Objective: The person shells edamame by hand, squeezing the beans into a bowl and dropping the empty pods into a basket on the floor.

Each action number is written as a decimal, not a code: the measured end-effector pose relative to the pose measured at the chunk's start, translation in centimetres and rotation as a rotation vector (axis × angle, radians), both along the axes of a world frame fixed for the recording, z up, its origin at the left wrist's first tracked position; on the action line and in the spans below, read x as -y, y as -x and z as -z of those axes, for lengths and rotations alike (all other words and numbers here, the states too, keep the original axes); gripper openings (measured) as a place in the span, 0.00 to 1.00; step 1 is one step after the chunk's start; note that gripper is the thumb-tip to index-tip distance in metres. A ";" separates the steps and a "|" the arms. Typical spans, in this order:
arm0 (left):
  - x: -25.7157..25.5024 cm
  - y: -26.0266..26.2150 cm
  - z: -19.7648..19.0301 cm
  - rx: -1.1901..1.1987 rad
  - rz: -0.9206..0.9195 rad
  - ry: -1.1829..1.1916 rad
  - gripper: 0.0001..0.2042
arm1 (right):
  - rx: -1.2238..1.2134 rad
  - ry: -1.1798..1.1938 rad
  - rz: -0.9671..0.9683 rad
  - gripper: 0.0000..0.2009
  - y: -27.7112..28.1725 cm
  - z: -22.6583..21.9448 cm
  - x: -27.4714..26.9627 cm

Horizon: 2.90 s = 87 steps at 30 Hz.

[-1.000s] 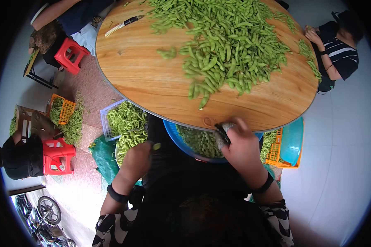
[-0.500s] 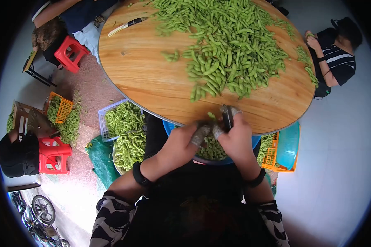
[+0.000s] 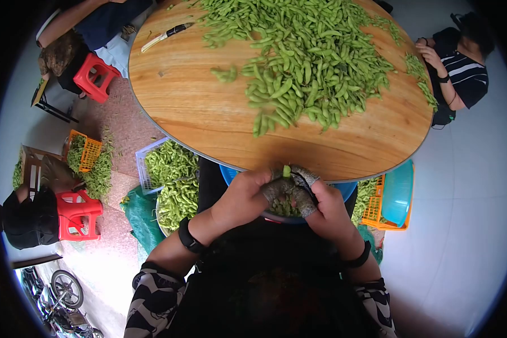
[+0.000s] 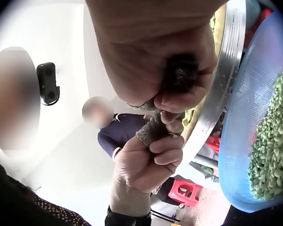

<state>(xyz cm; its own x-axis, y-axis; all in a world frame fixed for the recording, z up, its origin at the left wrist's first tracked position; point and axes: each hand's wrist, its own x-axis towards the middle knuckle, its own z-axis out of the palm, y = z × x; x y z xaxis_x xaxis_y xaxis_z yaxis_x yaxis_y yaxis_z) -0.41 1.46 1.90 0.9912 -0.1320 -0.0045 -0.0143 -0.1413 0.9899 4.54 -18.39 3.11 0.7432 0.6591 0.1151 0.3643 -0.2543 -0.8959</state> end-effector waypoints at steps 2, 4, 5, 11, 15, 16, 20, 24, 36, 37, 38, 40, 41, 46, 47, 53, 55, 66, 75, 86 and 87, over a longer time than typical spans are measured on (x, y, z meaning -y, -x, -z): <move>0.0 0.0 0.1 0.022 0.002 -0.021 0.09 | -0.070 -0.011 -0.009 0.23 0.0 0.0 0.2; 0.0 0.1 -0.1 0.042 0.010 -0.042 0.08 | -0.141 -0.023 -0.013 0.23 0.0 0.1 0.5; 0.1 0.2 -0.5 0.187 -0.020 -0.287 0.07 | -0.156 -0.030 -0.024 0.24 0.0 0.2 0.6; 1.0 0.3 -0.8 0.543 -0.072 -0.803 0.05 | -0.309 -0.127 -0.009 0.20 0.1 -0.5 -0.1; -0.4 0.2 -1.4 -0.041 0.129 0.122 0.04 | -1.182 -0.402 -0.144 0.16 -0.8 -1.7 0.5; -1.0 0.0 -1.1 -0.046 0.126 0.120 0.04 | -1.187 -0.402 -0.146 0.16 -1.4 -0.9 0.8; -0.4 -0.6 1.5 -0.080 0.109 0.189 0.05 | -1.283 -0.389 -0.209 0.17 -1.2 -1.2 0.5; 0.2 -0.4 -0.2 0.547 -0.071 -0.796 0.10 | -0.731 -0.229 -0.011 0.16 0.4 0.0 0.0; 1.0 0.0 -0.3 -0.571 -0.043 0.705 0.08 | -0.958 -0.267 0.007 0.19 0.9 -0.7 2.2; 0.6 0.1 -0.1 -0.571 -0.043 0.706 0.08 | -0.958 -0.266 0.007 0.19 0.9 -0.8 2.2; 0.3 0.3 0.3 -0.476 0.052 0.443 0.06 | -0.854 -0.234 0.044 0.20 0.8 -1.0 2.0; 0.4 0.4 0.6 -0.377 0.145 0.180 0.05 | -0.751 -0.202 0.082 0.21 0.5 -0.5 1.6; 1.0 0.5 0.7 -0.113 0.147 0.020 0.04 | -0.278 -0.142 0.139 0.20 0.2 0.7 1.3; 0.6 1.0 1.2 0.117 0.202 -0.311 0.06 | 0.213 0.305 0.120 0.20 -0.3 0.7 0.8; 0.6 1.1 1.1 0.116 0.170 -0.253 0.06 | 0.252 0.326 0.147 0.17 0.0 0.5 0.6; -0.1 1.7 -0.2 0.048 0.044 -0.202 0.19 | 0.551 0.255 0.258 0.16 1.2 0.8 0.9; 0.4 1.7 -0.3 0.045 0.061 -0.173 0.19 | 0.547 0.230 0.262 0.18 1.5 0.5 0.6; 1.3 1.7 -0.7 0.019 0.190 -0.358 0.11 | 0.364 0.308 0.066 0.13 1.0 0.1 -0.5; 1.5 1.4 0.1 0.066 0.190 -0.369 0.12 | 0.429 0.478 0.185 0.10 1.4 -0.1 -0.6; -9.3 10.2 1.2 -0.112 -0.247 -0.892 0.18 | 0.584 0.266 0.317 0.13 -5.1 1.0 -3.2; -10.0 11.3 1.3 -0.219 -0.256 -1.005 0.18 | 0.614 0.393 0.359 0.14 -6.1 1.4 -4.2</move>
<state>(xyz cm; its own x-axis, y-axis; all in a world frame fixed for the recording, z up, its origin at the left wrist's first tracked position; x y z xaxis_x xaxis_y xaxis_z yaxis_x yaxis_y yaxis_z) -11.71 11.48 0.59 0.9532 0.2443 -0.1778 0.2964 -0.8702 0.3936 10.68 -14.23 1.74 0.7966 0.4693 0.3810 0.5981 -0.7034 -0.3842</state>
